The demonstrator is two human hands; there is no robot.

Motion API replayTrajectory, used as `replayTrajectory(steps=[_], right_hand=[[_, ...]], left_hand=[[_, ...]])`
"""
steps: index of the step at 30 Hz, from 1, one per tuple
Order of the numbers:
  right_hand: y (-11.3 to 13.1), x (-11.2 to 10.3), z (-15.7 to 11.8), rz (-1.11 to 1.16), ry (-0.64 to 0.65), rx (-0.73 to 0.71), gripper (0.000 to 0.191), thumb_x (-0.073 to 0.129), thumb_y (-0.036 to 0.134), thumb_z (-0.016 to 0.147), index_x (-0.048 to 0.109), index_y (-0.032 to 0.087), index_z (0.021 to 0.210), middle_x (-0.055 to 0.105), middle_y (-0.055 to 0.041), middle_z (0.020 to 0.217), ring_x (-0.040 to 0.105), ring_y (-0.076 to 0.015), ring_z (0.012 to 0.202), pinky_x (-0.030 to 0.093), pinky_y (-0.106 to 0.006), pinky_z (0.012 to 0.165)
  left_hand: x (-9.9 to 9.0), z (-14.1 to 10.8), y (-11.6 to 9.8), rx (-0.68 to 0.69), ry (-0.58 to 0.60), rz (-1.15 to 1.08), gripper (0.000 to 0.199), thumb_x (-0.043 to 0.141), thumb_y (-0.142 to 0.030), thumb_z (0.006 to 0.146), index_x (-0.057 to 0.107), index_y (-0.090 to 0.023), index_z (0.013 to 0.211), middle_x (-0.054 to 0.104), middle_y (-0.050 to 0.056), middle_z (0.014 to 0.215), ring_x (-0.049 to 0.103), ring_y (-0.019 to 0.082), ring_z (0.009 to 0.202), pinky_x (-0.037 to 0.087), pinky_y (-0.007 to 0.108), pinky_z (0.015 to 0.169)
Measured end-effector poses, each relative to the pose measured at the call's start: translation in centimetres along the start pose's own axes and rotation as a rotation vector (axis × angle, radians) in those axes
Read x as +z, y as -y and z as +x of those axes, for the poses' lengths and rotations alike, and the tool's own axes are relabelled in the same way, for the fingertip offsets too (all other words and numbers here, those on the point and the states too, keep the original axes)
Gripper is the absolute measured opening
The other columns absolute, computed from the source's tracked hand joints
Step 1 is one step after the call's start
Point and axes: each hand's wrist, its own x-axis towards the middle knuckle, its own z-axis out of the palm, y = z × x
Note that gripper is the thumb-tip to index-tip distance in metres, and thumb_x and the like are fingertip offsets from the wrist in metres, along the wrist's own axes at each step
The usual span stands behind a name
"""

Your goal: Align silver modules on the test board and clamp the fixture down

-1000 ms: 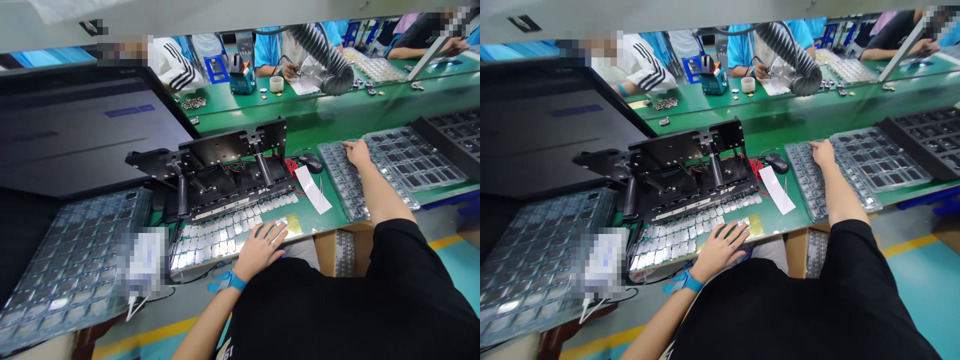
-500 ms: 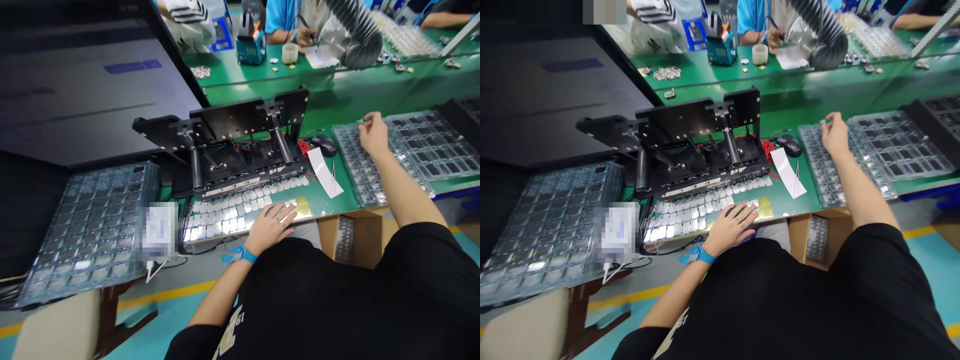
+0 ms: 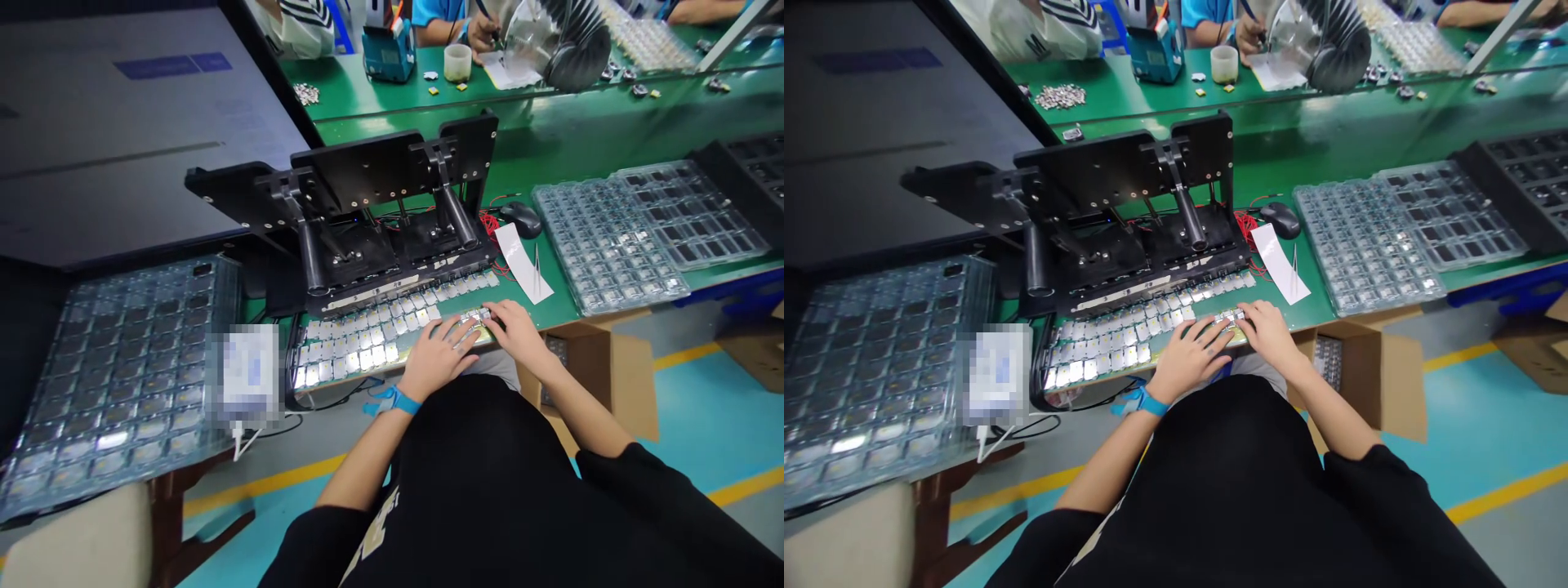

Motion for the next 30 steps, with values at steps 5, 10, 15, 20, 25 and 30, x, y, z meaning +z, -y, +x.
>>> replayTrajectory(steps=[5,10,15,20,25,30], right_hand=[[-0.2,0.3,0.2,-0.061,-0.024,0.016,0.035,0.047,0.037,0.100,0.065,0.019,0.124,0.063,-0.0128,0.105,0.055,-0.0282,0.099,0.042,-0.043,0.084],[0.2,0.8,0.2,-0.060,-0.062,0.002,0.036,0.050,0.039,0.099,0.066,0.020,0.125,0.063,-0.0125,0.101,0.055,-0.0277,0.097,0.044,-0.042,0.083],[0.5,-0.6,-0.2,0.005,-0.174,-0.033,0.037,0.050,0.037,0.100,0.062,0.019,0.130,0.065,-0.0084,0.104,0.062,-0.0200,0.098,0.051,-0.033,0.088],[-5.2,-7.2,-0.8,-0.041,-0.439,0.083,0.032,0.043,0.029,0.101,0.071,0.020,0.113,0.064,-0.0098,0.105,0.061,-0.0205,0.102,0.049,-0.036,0.095],[-16.4,-15.3,-2.4,-0.342,-0.517,0.486,0.037,0.046,0.016,0.093,0.071,0.015,0.121,0.058,-0.0144,0.102,0.054,-0.0233,0.100,0.043,-0.042,0.098],[-21.6,-17.4,-4.9,-0.392,-0.372,0.516,0.034,0.057,0.008,0.081,0.078,0.012,0.107,0.055,-0.0121,0.083,0.044,-0.0183,0.074,0.041,-0.037,0.082]], left_hand=[[0.1,-0.1,0.0,-0.002,-0.018,0.003,0.044,0.046,-0.050,0.101,0.056,-0.028,0.138,0.052,0.001,0.151,0.047,0.027,0.136,0.040,0.046,0.105],[0.0,0.0,0.1,-0.005,-0.043,-0.014,0.041,0.050,-0.047,0.101,0.058,-0.027,0.135,0.055,0.002,0.148,0.051,0.029,0.132,0.042,0.047,0.103],[0.5,-0.8,0.8,0.000,-0.256,-0.172,0.029,0.060,-0.033,0.097,0.063,-0.026,0.125,0.067,0.005,0.132,0.058,0.028,0.123,0.045,0.046,0.098],[0.3,-2.5,1.4,0.022,-0.567,-0.418,0.022,0.057,-0.010,0.093,0.064,-0.023,0.109,0.074,0.004,0.100,0.065,0.018,0.096,0.053,0.036,0.088],[-1.1,-1.5,0.2,0.046,-0.317,-0.323,0.025,0.058,-0.018,0.095,0.065,-0.023,0.118,0.071,0.006,0.120,0.061,0.022,0.114,0.051,0.041,0.099],[-0.4,0.7,-0.9,0.110,-0.081,-0.155,0.035,0.053,-0.033,0.099,0.062,-0.023,0.131,0.054,0.010,0.148,0.047,0.029,0.137,0.044,0.048,0.109]])
